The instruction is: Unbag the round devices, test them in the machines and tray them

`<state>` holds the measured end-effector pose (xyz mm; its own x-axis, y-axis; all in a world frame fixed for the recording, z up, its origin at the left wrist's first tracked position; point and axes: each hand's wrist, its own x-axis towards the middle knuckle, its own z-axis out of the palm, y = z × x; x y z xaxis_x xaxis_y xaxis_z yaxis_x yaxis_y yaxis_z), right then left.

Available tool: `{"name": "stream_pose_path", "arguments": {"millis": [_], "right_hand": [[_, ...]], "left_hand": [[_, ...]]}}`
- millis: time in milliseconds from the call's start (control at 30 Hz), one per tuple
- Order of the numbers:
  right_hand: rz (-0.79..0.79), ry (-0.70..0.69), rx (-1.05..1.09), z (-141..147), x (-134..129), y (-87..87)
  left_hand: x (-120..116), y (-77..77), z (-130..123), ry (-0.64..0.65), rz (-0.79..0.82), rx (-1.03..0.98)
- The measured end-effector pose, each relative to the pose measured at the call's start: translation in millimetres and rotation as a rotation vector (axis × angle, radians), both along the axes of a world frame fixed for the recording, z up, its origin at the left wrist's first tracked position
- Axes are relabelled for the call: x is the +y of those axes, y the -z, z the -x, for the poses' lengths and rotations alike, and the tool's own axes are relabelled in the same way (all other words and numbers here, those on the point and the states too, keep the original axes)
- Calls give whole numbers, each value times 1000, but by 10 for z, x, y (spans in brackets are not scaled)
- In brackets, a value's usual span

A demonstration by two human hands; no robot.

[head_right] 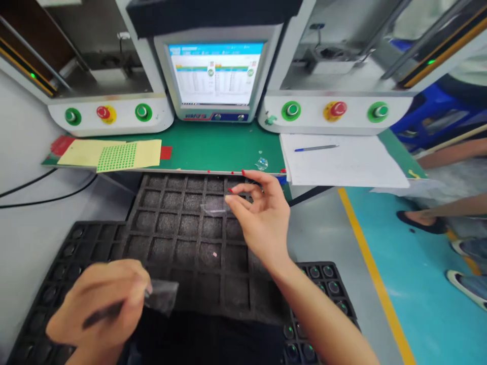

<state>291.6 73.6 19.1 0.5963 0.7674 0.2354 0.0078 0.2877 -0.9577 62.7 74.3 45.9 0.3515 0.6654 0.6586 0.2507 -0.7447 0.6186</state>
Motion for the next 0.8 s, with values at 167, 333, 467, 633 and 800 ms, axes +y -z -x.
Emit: {"name": "stream_pose_path", "arguments": {"millis": [167, 333, 467, 633, 800], "right_hand": [[205, -136, -360, -515, 964, 224], [306, -131, -537, -719, 1725, 556], [340, -98, -667, -731, 1819, 785], [283, -56, -782, -692, 1754, 737], [162, 110, -700, -657, 1406, 385]], "left_hand": [[985, -38, -548, -145, 514, 123], [2039, 254, -1056, -228, 714, 231], [2336, 502, -1128, -236, 735, 351], [2388, 594, -1156, -295, 714, 299], [2119, 377, -1087, -272, 748, 56]]}}
